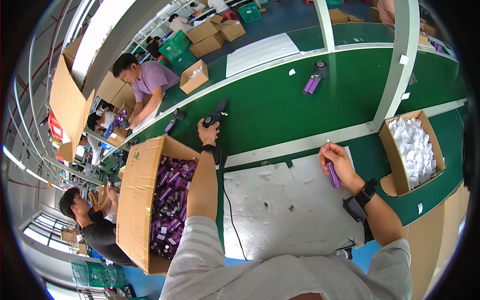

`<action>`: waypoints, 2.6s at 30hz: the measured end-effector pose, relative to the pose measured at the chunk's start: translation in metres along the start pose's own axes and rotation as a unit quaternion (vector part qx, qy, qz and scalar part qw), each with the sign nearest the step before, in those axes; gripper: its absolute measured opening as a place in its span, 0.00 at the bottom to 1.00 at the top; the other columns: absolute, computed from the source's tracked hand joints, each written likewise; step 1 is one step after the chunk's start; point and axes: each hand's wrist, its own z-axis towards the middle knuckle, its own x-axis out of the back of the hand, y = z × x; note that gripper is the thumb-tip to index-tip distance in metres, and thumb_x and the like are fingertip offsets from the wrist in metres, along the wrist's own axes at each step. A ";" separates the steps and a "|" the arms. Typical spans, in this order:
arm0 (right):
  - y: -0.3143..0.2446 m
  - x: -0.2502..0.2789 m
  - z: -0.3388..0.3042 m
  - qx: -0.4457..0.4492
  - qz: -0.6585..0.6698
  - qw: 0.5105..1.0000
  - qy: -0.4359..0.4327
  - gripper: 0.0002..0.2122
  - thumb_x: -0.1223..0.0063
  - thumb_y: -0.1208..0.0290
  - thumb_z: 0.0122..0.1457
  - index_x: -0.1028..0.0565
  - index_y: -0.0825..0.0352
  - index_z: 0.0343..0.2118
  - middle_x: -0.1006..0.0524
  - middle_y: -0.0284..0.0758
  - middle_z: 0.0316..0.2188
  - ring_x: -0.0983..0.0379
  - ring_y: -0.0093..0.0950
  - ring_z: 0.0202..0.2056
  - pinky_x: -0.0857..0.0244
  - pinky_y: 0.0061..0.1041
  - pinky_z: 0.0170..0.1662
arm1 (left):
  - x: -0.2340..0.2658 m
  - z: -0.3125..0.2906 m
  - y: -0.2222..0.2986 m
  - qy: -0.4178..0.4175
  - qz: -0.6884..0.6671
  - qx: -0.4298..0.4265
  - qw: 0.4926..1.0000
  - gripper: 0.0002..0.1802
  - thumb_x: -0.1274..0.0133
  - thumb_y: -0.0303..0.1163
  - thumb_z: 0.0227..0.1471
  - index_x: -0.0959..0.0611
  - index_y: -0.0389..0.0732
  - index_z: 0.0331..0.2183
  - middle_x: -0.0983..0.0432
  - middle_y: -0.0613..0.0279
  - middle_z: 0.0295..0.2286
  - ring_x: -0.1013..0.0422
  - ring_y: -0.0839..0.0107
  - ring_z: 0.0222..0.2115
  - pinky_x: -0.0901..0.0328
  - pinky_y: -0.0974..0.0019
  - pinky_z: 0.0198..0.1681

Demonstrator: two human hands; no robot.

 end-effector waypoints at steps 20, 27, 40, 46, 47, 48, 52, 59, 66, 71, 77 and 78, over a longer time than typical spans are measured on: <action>-0.014 -0.033 -0.029 0.036 -0.228 0.972 -0.055 0.14 0.40 0.77 0.51 0.35 0.65 0.35 0.25 0.32 0.28 0.32 0.16 0.28 0.38 0.19 0.31 | -0.023 -0.278 0.008 -0.423 -0.124 -0.202 0.874 0.24 0.45 0.17 0.44 0.27 0.42 0.45 0.28 0.63 0.40 0.30 0.77 0.30 0.35 0.71 0.37; -0.017 -0.032 -0.030 0.009 -0.382 0.923 -0.029 0.11 0.38 0.78 0.49 0.33 0.66 0.29 0.29 0.30 0.25 0.35 0.17 0.26 0.39 0.20 0.28 | -0.027 -0.282 -0.001 -0.462 -0.050 -0.217 0.859 0.18 0.37 0.25 0.44 0.24 0.40 0.39 0.24 0.68 0.29 0.33 0.81 0.26 0.37 0.74 0.31; 0.002 -0.053 -0.046 0.260 -0.523 0.811 -0.041 0.11 0.36 0.79 0.44 0.23 0.66 0.33 0.30 0.36 0.29 0.30 0.31 0.25 0.34 0.26 0.27 | -0.021 -0.280 -0.011 -0.476 -0.131 -0.256 0.831 0.20 0.38 0.19 0.44 0.24 0.40 0.41 0.25 0.68 0.31 0.29 0.80 0.32 0.34 0.75 0.35; 0.000 -0.054 -0.047 0.231 -0.533 0.813 -0.036 0.11 0.36 0.80 0.43 0.22 0.66 0.32 0.30 0.36 0.29 0.30 0.32 0.26 0.33 0.26 0.28 | -0.022 -0.280 -0.015 -0.517 -0.191 -0.202 0.810 0.19 0.39 0.17 0.43 0.23 0.38 0.40 0.25 0.66 0.33 0.27 0.78 0.35 0.31 0.72 0.40; 0.000 -0.055 -0.047 0.235 -0.533 0.812 -0.031 0.11 0.36 0.80 0.43 0.22 0.66 0.32 0.30 0.36 0.29 0.30 0.31 0.26 0.33 0.27 0.28 | -0.021 -0.279 -0.016 -0.514 -0.180 -0.223 0.808 0.18 0.39 0.17 0.43 0.22 0.37 0.40 0.25 0.65 0.33 0.27 0.77 0.35 0.30 0.71 0.40; 0.000 -0.055 -0.047 0.238 -0.534 0.811 -0.026 0.10 0.36 0.80 0.43 0.22 0.67 0.32 0.30 0.36 0.28 0.30 0.31 0.26 0.33 0.27 0.28 | -0.021 -0.277 -0.016 -0.510 -0.171 -0.244 0.807 0.17 0.40 0.17 0.43 0.21 0.37 0.39 0.24 0.64 0.33 0.27 0.76 0.35 0.30 0.71 0.41; 0.001 -0.058 -0.046 0.253 -0.542 0.801 -0.023 0.10 0.36 0.80 0.43 0.22 0.67 0.31 0.30 0.36 0.28 0.30 0.31 0.26 0.34 0.27 0.27 | -0.016 -0.275 -0.011 -0.500 -0.157 -0.269 0.808 0.14 0.40 0.16 0.44 0.19 0.36 0.37 0.23 0.62 0.33 0.25 0.74 0.35 0.29 0.71 0.41; -0.001 -0.058 -0.047 0.238 -0.535 0.810 -0.020 0.08 0.36 0.81 0.43 0.21 0.67 0.29 0.30 0.36 0.26 0.30 0.30 0.26 0.34 0.25 0.27 | -0.018 -0.273 -0.011 -0.491 -0.149 -0.296 0.806 0.13 0.40 0.17 0.44 0.17 0.36 0.36 0.22 0.60 0.32 0.24 0.73 0.33 0.29 0.70 0.38; 0.002 -0.054 -0.042 0.228 -0.507 0.831 -0.031 0.06 0.37 0.82 0.43 0.20 0.68 0.26 0.29 0.35 0.26 0.30 0.29 0.25 0.34 0.25 0.27 | -0.017 -0.274 -0.012 -0.483 -0.133 -0.288 0.816 0.14 0.39 0.18 0.44 0.18 0.36 0.37 0.22 0.61 0.31 0.25 0.73 0.31 0.29 0.71 0.37; 0.003 -0.053 -0.044 0.227 -0.514 0.827 -0.022 0.05 0.38 0.81 0.43 0.21 0.69 0.26 0.29 0.35 0.27 0.29 0.29 0.25 0.34 0.25 0.28 | -0.017 -0.278 -0.011 -0.489 -0.148 -0.264 0.818 0.15 0.42 0.16 0.45 0.18 0.37 0.38 0.24 0.61 0.33 0.26 0.73 0.34 0.30 0.70 0.39; 0.003 -0.053 -0.044 0.241 -0.529 0.813 -0.022 0.07 0.37 0.81 0.41 0.21 0.69 0.26 0.30 0.35 0.27 0.29 0.28 0.25 0.34 0.25 0.28 | -0.019 -0.275 -0.013 -0.489 -0.162 -0.289 0.807 0.16 0.45 0.13 0.45 0.17 0.39 0.37 0.26 0.61 0.35 0.28 0.73 0.36 0.32 0.71 0.39; 0.003 -0.053 -0.044 0.240 -0.530 0.813 -0.022 0.07 0.37 0.81 0.41 0.21 0.69 0.26 0.30 0.35 0.27 0.29 0.28 0.25 0.34 0.25 0.28 | -0.019 -0.275 -0.014 -0.489 -0.163 -0.288 0.807 0.16 0.45 0.13 0.45 0.17 0.39 0.37 0.26 0.61 0.35 0.28 0.73 0.36 0.32 0.71 0.39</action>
